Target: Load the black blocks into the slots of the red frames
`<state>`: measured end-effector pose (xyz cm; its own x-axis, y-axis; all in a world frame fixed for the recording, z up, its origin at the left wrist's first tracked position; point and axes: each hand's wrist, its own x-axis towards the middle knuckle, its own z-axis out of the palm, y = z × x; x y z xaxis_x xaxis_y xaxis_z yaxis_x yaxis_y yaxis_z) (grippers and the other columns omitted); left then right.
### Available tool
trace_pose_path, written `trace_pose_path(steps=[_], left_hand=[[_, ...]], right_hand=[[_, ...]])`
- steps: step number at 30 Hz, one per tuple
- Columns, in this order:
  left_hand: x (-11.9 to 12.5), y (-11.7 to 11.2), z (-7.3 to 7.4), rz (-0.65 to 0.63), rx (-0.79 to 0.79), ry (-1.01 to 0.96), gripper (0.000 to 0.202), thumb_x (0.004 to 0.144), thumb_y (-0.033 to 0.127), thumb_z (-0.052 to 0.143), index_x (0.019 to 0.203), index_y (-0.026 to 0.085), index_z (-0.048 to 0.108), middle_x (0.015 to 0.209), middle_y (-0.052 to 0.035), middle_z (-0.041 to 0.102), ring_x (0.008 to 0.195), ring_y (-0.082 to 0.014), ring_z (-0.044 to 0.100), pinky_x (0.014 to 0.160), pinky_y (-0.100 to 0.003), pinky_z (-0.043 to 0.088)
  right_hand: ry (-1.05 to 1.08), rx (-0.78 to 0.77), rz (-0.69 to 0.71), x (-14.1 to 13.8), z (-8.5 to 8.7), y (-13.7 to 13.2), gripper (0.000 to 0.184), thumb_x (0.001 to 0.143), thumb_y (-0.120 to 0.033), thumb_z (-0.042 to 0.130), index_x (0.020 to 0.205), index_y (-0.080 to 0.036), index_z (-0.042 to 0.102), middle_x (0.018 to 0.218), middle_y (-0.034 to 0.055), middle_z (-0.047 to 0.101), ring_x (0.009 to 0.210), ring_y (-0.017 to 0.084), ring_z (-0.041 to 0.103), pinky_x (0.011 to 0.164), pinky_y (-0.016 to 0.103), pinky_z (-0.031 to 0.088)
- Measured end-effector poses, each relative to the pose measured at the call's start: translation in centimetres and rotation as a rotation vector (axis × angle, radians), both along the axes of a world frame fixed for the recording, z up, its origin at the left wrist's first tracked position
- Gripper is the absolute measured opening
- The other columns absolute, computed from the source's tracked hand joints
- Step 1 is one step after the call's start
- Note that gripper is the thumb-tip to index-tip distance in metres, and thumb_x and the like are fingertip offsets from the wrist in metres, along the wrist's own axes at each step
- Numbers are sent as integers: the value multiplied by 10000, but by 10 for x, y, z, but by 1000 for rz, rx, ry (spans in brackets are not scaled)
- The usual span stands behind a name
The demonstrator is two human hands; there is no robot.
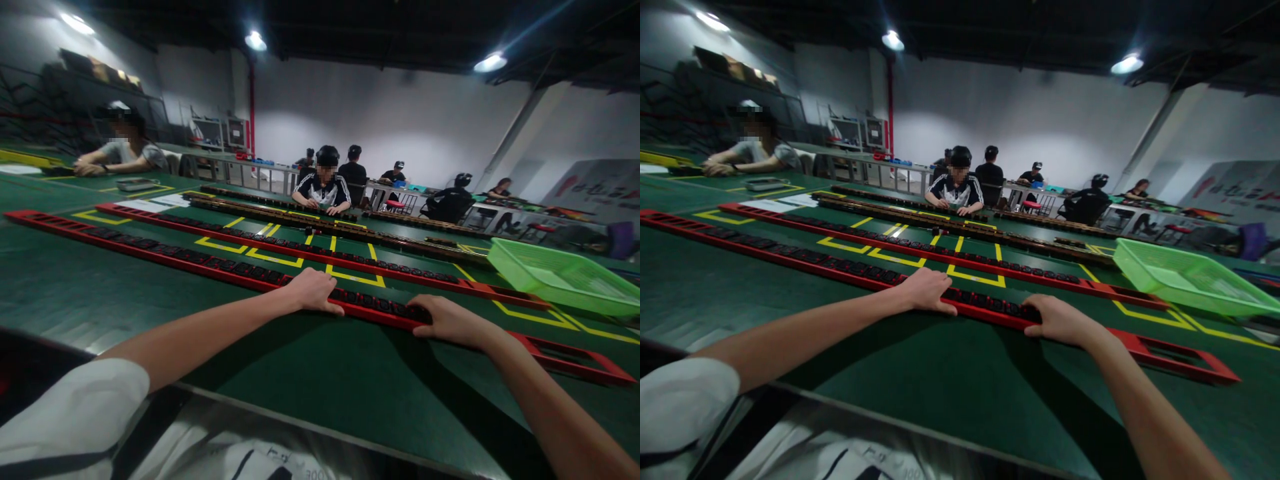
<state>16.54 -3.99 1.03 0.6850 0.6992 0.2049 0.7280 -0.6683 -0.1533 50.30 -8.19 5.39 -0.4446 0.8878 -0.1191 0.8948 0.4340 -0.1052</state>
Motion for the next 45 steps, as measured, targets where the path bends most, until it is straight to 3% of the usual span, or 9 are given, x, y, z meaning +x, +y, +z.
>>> trace_pose_path(steps=[6,12,16,25,30,45], left_hand=[[-14,-4,-2,15,69,0,739,821,813,411,961,126,645,965,-155,674,837,-284,650,719,-359,450],[-47,2,-2,48,14,52,711,804,819,428,919,148,637,927,-135,680,842,-299,652,701,-353,450],[-57,4,-3,52,-33,56,703,792,820,445,943,159,631,963,-131,679,869,-298,646,704,-351,444],[-58,1,-6,13,-71,-9,608,847,742,448,976,176,630,972,-108,677,876,-276,633,731,-347,442],[-59,1,-7,-3,-82,-14,599,862,722,448,1016,173,635,1004,-111,673,887,-270,635,737,-345,454],[-59,1,-8,15,-109,-9,565,873,688,465,1056,178,626,1037,-114,666,928,-268,630,782,-344,463]], right_hand=[[17,118,39,-13,-2,-3,521,734,-461,727,1162,-176,646,1185,138,652,1047,315,627,911,419,501],[59,111,95,-38,-12,-3,591,802,-510,682,1261,-144,624,1242,160,636,1102,321,612,957,442,485],[121,94,130,-40,-15,-2,595,822,-512,670,1302,-165,613,1275,145,634,1135,314,604,987,443,469],[279,156,196,-25,-2,-9,313,934,-322,510,1160,-230,705,1189,71,676,1091,241,619,1007,409,471],[287,163,302,-35,-7,-8,361,908,-166,451,1128,-247,725,1205,55,666,1130,231,597,1051,420,443],[235,214,283,-44,-14,-10,359,898,-123,452,1104,-217,731,1169,74,676,1105,233,604,1016,410,463]])
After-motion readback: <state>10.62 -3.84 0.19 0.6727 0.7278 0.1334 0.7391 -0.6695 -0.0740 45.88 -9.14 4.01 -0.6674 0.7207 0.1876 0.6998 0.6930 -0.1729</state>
